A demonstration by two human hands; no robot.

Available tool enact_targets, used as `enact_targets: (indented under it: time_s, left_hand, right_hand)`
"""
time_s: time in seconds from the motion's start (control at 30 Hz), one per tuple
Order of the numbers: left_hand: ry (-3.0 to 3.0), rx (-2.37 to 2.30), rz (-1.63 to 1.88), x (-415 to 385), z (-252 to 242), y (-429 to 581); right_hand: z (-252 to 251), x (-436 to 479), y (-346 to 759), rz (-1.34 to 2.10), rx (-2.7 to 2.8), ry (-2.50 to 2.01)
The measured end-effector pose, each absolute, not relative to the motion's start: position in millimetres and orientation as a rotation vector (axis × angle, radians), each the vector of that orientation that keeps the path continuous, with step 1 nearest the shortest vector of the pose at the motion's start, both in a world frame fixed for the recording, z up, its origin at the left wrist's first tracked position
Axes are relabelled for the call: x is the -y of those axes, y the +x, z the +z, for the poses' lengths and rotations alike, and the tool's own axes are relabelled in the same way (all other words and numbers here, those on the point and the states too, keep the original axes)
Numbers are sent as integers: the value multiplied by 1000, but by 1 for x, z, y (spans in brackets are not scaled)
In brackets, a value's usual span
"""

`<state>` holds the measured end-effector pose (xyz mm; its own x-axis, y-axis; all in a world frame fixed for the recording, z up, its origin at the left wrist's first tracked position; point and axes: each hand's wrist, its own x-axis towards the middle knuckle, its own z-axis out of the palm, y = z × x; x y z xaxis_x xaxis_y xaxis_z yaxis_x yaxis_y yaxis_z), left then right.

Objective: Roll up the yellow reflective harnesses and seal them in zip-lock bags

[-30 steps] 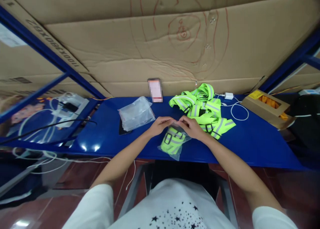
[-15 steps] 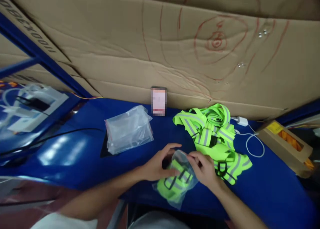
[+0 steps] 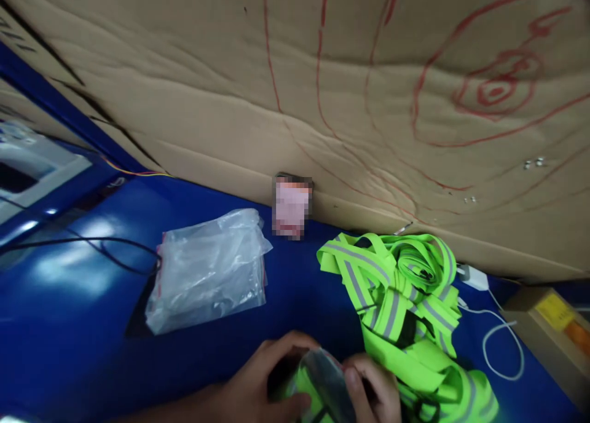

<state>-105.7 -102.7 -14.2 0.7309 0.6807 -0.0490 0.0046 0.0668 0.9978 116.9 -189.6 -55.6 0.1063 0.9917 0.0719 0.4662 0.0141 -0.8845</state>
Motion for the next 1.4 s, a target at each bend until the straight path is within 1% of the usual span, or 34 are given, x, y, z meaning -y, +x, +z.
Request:
enact_targets:
  time_s: [0.1,0.2,0.37,0.47,0.6,0.8,0.93,1.07,1.23,1.33,1.37,1.4]
  left_hand:
    - [1453,-577,609,100,-17,-106]
    - [1472,-689,681,96,-20,-115]
    - [1393,-837,760,80,-19,-125]
    - [1295,-795,755,72,-16,-123]
    - [1206,-763,736,72,-16,-118]
    - [1078,-559,623,92,-21,-110]
    - [1070,-464,566,98,-21,-110]
    - [1394,-528,589,99,-22,-112]
    - [1937,-697,780,79,-17,-121]
    - [2301,-1058,930,57,-9,-138]
    - [2398,-1247,938,51,-8,-146]
    - [2453,-1479,874,47,-9,-153]
  right_hand:
    - [-45,179,120,883,1537,-1438]
    - [-40,177,119,1027,1519,-1386]
    - [-40,175,108,1195,1252,-1391]
    - [-40,171,107,1240,1175,-1326]
    - [-40,171,110,1319,1303,-1214]
    - [-45,183,116,1326,1463,-1410]
    - [-40,183,116,1392,1435,-1336]
    - [-38,176,110,1295,1146,-1359]
    - [-41,164,109,1286,888,-1342]
    - [-41,160,110,1267,864,-1323]
    - [-40,160,111,1269,859,-1314]
    - [-39,160,112,1274,852,-1304]
